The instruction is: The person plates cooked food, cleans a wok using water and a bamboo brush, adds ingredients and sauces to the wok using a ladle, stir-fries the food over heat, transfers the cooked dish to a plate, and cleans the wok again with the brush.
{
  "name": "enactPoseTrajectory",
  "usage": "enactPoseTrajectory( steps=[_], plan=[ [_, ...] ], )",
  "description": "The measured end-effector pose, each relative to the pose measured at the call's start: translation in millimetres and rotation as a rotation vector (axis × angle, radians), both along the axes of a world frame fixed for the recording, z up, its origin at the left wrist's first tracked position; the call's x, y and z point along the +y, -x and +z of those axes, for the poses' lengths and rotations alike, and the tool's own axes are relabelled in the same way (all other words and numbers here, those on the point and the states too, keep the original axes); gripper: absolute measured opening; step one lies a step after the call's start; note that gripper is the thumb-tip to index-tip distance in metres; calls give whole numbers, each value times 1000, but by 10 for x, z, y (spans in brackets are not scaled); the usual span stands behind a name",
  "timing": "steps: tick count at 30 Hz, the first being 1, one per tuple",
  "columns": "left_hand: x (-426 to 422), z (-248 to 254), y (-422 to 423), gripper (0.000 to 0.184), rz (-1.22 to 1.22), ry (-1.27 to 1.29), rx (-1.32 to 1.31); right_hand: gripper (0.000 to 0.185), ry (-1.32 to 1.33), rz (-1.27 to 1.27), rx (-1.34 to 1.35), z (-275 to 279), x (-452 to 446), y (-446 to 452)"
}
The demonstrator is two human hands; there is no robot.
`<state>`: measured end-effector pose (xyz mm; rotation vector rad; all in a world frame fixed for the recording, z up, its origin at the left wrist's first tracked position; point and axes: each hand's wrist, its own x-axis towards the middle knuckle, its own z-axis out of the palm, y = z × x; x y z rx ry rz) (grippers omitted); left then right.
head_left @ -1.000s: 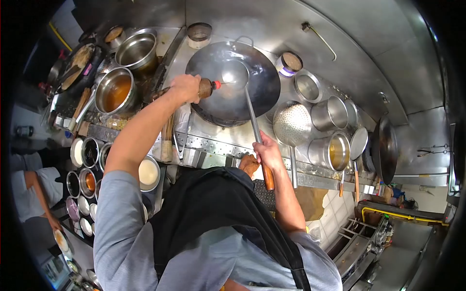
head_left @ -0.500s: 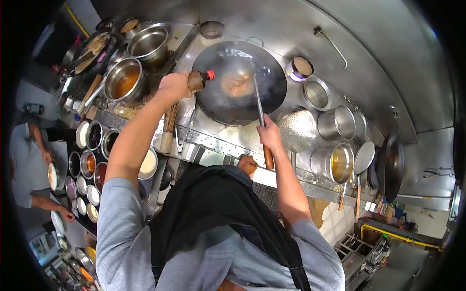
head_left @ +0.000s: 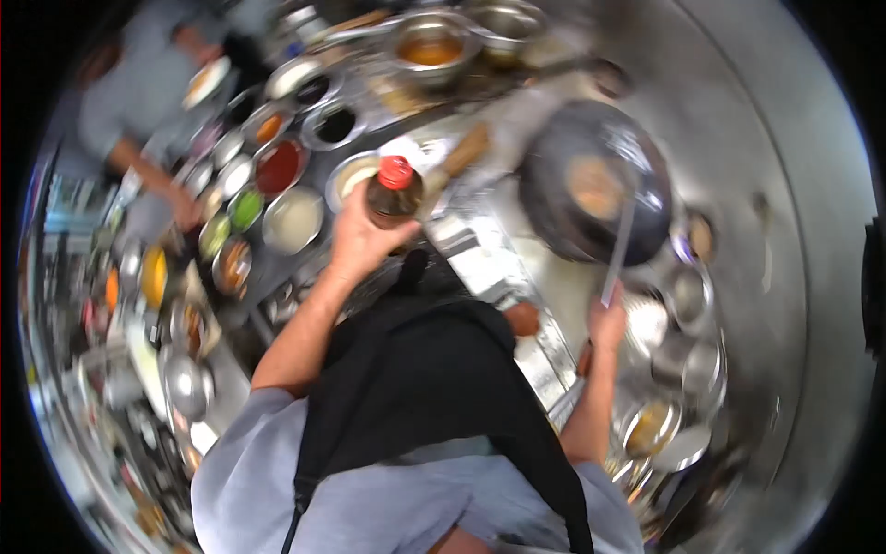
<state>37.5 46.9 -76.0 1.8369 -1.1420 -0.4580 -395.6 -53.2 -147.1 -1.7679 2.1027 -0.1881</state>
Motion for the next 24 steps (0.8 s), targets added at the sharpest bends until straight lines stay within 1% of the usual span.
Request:
enactPoseTrajectory(
  steps=[1, 2, 3, 4, 6, 7, 8, 9, 10, 12, 13, 14, 16, 17, 18, 20, 22, 23, 24],
  plan=[
    [310, -189, -108, 84, 87, -109, -28, 57, 522, 303, -116, -516, -12, 293],
    [594, -392, -200, 81, 171, -92, 25, 58, 234, 179, -452, -320, 45, 178],
    [857, -483, -279, 79, 265, -64, 61, 59, -19, -35, -727, -99, 97, 36],
    [1084, -567, -349, 77, 343, -30, 101, 60, -86, -127, -983, 73, 152, -118],
    [1536, -942, -587, 75, 509, -50, 48, 60, -215, -180, -1239, 409, 235, -357],
    [1666, -886, -658, 73, 619, -126, 6, 60, -262, -184, -1290, 490, 249, -473],
    [1816, -1053, -809, 73, 717, -134, -18, 60, -307, -189, -1339, 554, 262, -578],
    [1911, -1117, -944, 73, 770, -116, -16, 60, -348, -199, -1386, 619, 288, -682],
    [1994, -1180, -1071, 74, 821, -100, -13, 60, -392, -183, -1413, 693, 310, -807],
    [2110, -1455, -1408, 74, 876, 43, -35, 61, -473, -149, -1470, 825, 318, -1141],
    [2104, -1496, -1551, 74, 868, 101, -66, 65, -507, -137, -1442, 882, 320, -1314],
    [2101, -1537, -1679, 76, 878, 69, -92, 67, -505, -134, -1412, 874, 320, -1466],
    [2034, -1436, -1859, 77, 826, 68, 30, 66, -593, -14, -1347, 884, 261, -1827],
    [2114, -1628, -2052, 78, 748, 104, 103, 66, -598, 24, -1296, 910, 256, -2043],
    [2097, -1560, -2116, 79, 730, 64, 81, 65, -607, 63, -1246, 926, 259, -2266],
    [2146, -1533, -2248, 76, 677, 20, 155, 67, -654, 139, -1171, 919, 221, -2680],
    [2282, -1639, -2541, 76, 517, 22, 193, 67, -671, 272, -1111, 925, 165, -3088],
    [2363, -1706, -2680, 75, 439, 20, 213, 67, -682, 288, -1090, 905, 147, -3263],
    [2403, -1606, -2810, 73, 337, -123, 226, 67, -694, 307, -1068, 883, 119, -3433]
  ],
)
